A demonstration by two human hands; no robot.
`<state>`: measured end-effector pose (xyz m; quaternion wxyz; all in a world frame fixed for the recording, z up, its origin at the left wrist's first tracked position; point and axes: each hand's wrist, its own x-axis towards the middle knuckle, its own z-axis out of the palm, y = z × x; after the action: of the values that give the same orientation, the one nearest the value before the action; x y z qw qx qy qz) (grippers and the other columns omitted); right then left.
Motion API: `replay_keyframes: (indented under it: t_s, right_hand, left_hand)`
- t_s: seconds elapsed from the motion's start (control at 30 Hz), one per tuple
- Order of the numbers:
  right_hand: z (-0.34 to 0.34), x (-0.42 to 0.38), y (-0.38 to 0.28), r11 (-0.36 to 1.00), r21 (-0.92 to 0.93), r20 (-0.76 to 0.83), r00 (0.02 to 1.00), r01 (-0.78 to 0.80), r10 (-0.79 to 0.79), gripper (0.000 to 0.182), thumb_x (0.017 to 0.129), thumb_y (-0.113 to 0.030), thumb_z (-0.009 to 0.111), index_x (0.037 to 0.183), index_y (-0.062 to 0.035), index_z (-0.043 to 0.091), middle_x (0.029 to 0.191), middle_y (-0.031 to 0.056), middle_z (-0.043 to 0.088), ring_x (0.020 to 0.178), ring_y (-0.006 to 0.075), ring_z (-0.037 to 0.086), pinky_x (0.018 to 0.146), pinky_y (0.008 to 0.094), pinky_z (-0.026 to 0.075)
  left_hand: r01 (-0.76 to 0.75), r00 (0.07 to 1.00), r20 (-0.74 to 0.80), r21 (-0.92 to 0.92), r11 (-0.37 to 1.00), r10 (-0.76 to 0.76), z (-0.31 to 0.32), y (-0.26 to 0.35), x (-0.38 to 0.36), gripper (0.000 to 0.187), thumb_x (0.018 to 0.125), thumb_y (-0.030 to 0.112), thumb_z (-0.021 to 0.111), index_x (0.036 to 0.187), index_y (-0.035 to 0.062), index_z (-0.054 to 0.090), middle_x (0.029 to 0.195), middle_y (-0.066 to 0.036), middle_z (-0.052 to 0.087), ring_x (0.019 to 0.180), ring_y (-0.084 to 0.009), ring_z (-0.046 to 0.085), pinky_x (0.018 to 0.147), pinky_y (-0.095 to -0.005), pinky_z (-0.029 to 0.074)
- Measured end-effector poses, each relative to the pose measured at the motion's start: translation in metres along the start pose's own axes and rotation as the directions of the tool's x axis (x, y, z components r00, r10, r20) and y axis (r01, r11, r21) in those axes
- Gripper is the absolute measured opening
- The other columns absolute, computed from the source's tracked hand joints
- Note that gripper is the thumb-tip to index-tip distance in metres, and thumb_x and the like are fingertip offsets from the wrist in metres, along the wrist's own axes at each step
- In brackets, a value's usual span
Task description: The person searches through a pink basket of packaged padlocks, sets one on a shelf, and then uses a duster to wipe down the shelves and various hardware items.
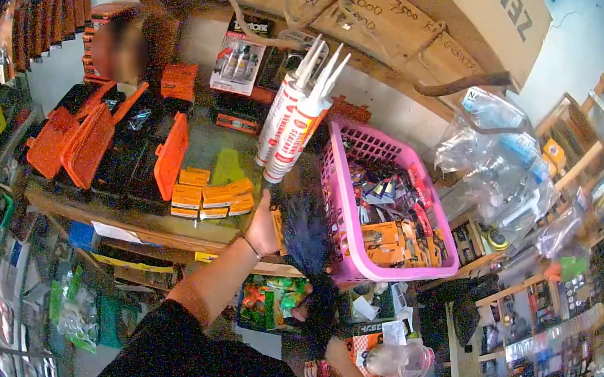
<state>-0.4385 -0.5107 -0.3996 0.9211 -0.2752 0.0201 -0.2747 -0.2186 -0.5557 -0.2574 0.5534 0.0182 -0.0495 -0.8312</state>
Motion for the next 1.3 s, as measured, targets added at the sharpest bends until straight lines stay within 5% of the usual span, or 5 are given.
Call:
replay_keyframes:
  t_s: [0.7,0.77,0.9,0.97,1.3]
  right_hand:
    - [0.033,-0.015,0.012,0.979,-0.127,-0.771,0.637,-0.158,0.002,0.021,0.083,-0.03,0.046,0.083,-0.0104,0.052,0.058,0.0012,0.048,0.054,0.0175,0.049,0.049,0.0358,0.04]
    - [-0.009,-0.031,0.006,0.794,-0.608,-0.119,0.987,0.012,-0.106,0.023,0.084,-0.03,0.045,0.088,-0.0087,0.053,0.064,0.0029,0.05,0.057,0.0174,0.05,0.051,0.036,0.04]
    - [0.075,-0.001,-0.016,0.979,0.192,-0.001,0.998,-0.068,0.069,0.033,0.075,-0.039,0.048,0.068,-0.007,0.052,0.059,0.0054,0.047,0.048,0.0205,0.043,0.049,0.0344,0.037]
    - [0.124,0.001,-0.001,0.671,-0.607,-0.731,0.63,-0.426,-0.262,0.034,0.078,-0.035,0.045,0.068,-0.0039,0.053,0.061,0.0093,0.049,0.047,0.0215,0.042,0.048,0.0336,0.035]
    - [0.107,-0.007,-0.006,0.84,-0.475,-0.696,0.696,-0.263,-0.176,0.028,0.079,-0.028,0.048,0.065,-0.0039,0.052,0.052,0.0076,0.049,0.046,0.0232,0.049,0.045,0.0347,0.04]
  left_hand:
    - [-0.038,0.901,0.431,-0.016,0.999,0.041,-0.026,-0.002,0.009,0.072,0.079,0.063,0.023,0.118,0.0066,0.044,0.113,-0.016,0.05,0.104,-0.0322,0.047,0.093,-0.0458,0.033]
    - [-0.032,0.959,0.281,-0.023,0.999,0.037,-0.014,-0.001,0.004,0.072,0.078,0.064,0.024,0.117,0.0065,0.044,0.112,-0.016,0.05,0.104,-0.0328,0.047,0.092,-0.047,0.033]
    - [0.036,0.989,0.146,-0.112,0.993,-0.019,-0.016,-0.002,0.009,0.077,0.073,0.068,0.031,0.115,0.0052,0.045,0.11,-0.018,0.051,0.103,-0.0356,0.047,0.089,-0.0516,0.033]
    - [0.009,0.959,0.284,-0.016,1.0,-0.004,-0.027,0.001,0.012,0.076,0.072,0.068,0.034,0.113,0.0047,0.046,0.111,-0.018,0.05,0.103,-0.0354,0.047,0.089,-0.0518,0.034]
    - [-0.046,0.98,0.192,0.009,0.999,0.043,-0.016,-0.002,0.004,0.069,0.078,0.062,0.028,0.112,0.0055,0.047,0.108,-0.018,0.052,0.101,-0.0366,0.048,0.086,-0.054,0.035]
